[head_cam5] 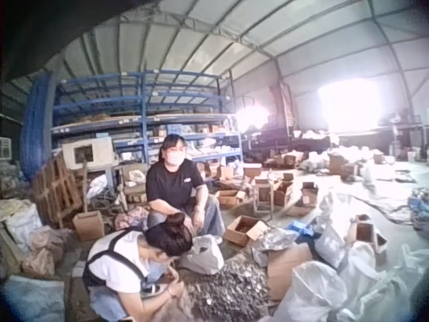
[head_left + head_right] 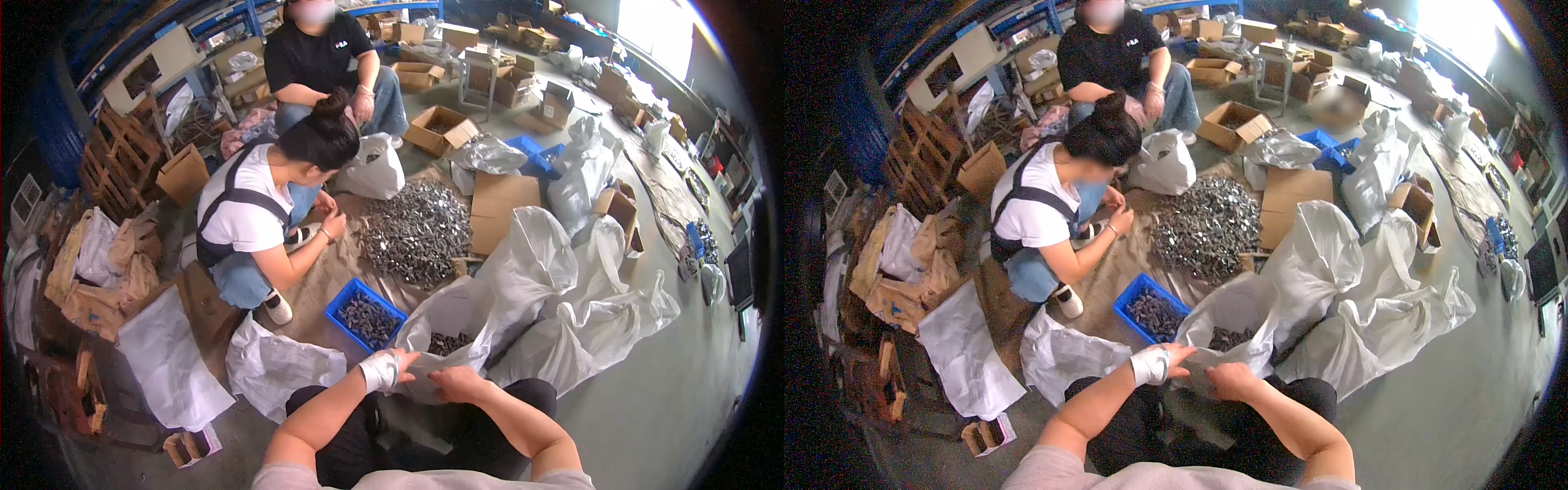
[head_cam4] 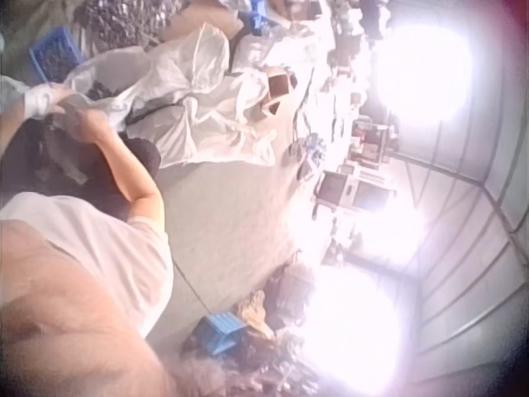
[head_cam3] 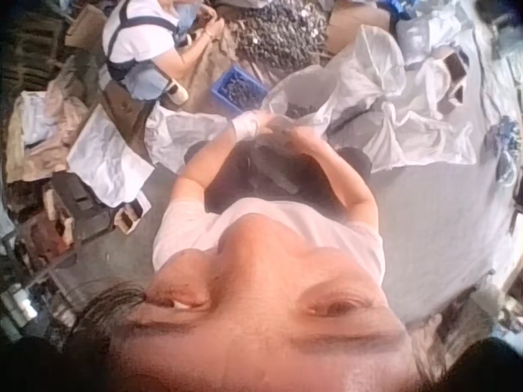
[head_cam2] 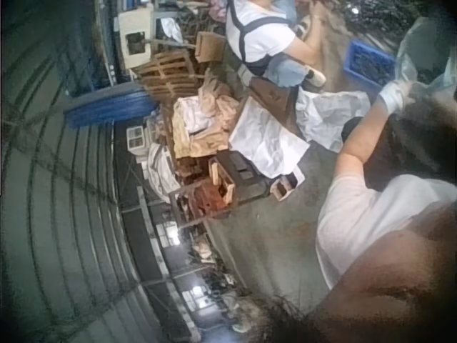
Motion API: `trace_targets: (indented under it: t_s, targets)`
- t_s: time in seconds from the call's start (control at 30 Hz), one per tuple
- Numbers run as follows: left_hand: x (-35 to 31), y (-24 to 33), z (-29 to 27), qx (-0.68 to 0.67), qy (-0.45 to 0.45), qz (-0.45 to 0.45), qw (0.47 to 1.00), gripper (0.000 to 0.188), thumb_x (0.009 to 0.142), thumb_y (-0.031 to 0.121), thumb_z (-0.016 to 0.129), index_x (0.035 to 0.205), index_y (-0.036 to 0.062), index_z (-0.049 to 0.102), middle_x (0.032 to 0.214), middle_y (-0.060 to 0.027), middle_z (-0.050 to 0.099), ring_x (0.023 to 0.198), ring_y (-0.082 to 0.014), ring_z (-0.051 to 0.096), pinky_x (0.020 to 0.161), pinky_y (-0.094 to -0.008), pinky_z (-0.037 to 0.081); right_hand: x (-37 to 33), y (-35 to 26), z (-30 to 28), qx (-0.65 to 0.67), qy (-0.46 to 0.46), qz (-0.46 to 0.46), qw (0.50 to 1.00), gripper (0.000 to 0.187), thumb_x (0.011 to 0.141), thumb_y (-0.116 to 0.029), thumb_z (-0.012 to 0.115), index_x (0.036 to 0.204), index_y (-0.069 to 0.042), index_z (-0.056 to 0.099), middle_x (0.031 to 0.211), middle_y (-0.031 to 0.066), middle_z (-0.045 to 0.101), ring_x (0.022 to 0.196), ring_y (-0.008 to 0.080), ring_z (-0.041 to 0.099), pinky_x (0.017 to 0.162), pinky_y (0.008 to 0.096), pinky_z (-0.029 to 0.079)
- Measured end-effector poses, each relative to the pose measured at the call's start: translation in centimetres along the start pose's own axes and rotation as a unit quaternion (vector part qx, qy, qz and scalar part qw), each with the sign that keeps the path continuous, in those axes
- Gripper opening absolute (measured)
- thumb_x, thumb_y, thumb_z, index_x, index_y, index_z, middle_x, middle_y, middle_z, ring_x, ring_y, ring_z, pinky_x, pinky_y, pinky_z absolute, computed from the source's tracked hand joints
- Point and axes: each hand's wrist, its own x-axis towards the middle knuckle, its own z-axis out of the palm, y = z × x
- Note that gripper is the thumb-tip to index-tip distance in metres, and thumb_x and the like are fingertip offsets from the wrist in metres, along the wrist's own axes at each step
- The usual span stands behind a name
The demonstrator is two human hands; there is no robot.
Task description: The person sits on the floor and sorts small metal parts from a large pile into a white sack. They pick up handfuls of parts, inspect them in their hands, and transfer them into the sack. Another person is visible nearby, also sorting parts into a blue bin.
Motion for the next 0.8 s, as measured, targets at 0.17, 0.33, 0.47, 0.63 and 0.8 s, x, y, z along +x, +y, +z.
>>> trace_targets:
  t_s: [0.17,0.33,0.47,0.63,0.8]
  targets:
    - [0.0,-0.4,0.4,-0.022,0.056,0.022,0.998,0.051,0.077,0.03,0.066,0.118,0.0033,0.051,0.098,-0.0232,0.062,0.094,-0.0379,0.059,0.08,-0.0439,0.048,1.0,0.9,0.6,0.01,-0.024,0.03,0.999,0.042,0.079,-0.035,0.062,0.114,-0.012,0.055,0.082,0.0156,0.064,0.078,0.0344,0.064,0.066,0.0451,0.05]
    - [0.9,-2.8,-0.4,-0.028,0.068,0.004,0.997,0.056,0.078,0.032,0.066,0.123,0.0027,0.048,0.107,-0.0237,0.06,0.102,-0.038,0.057,0.085,-0.0432,0.046,1.2,2.0,-0.7,0.044,0.045,0.058,0.996,0.044,0.075,-0.03,0.067,0.114,-0.012,0.055,0.09,0.0176,0.063,0.085,0.0335,0.063,0.07,0.0449,0.049]
    - [0.1,-4.2,-1.1,-0.045,0.086,-0.069,0.993,0.059,0.076,0.033,0.068,0.124,0.0034,0.049,0.109,-0.0228,0.061,0.102,-0.0373,0.058,0.088,-0.0422,0.046,1.8,1.7,-2.2,-0.001,0.193,0.124,0.973,0.044,0.074,-0.029,0.07,0.111,-0.01,0.055,0.111,0.012,0.059,0.106,0.0325,0.056,0.082,0.0451,0.048]
    - [-0.5,-5.4,0.7,-0.051,0.061,-0.114,0.99,0.068,0.078,0.039,0.066,0.131,0.0019,0.044,0.122,-0.0223,0.055,0.114,-0.0356,0.053,0.097,-0.0375,0.041,3.3,6.1,2.0,-0.082,0.101,0.134,0.982,0.034,0.07,-0.019,0.069,0.103,-0.013,0.064,0.096,0.0076,0.065,0.097,0.0309,0.061,0.094,0.0545,0.034]
    - [-3.2,-5.3,1.2,-0.06,0.065,-0.202,0.975,0.081,0.073,0.05,0.066,0.127,-0.0063,0.045,0.125,-0.0256,0.052,0.117,-0.0354,0.051,0.099,-0.0378,0.04,1.6,4.3,3.1,-0.092,0.068,0.09,0.989,0.01,0.067,-0.01,0.06,0.071,-0.005,0.068,0.077,0.0133,0.067,0.079,0.0323,0.066,0.088,0.0538,0.041]
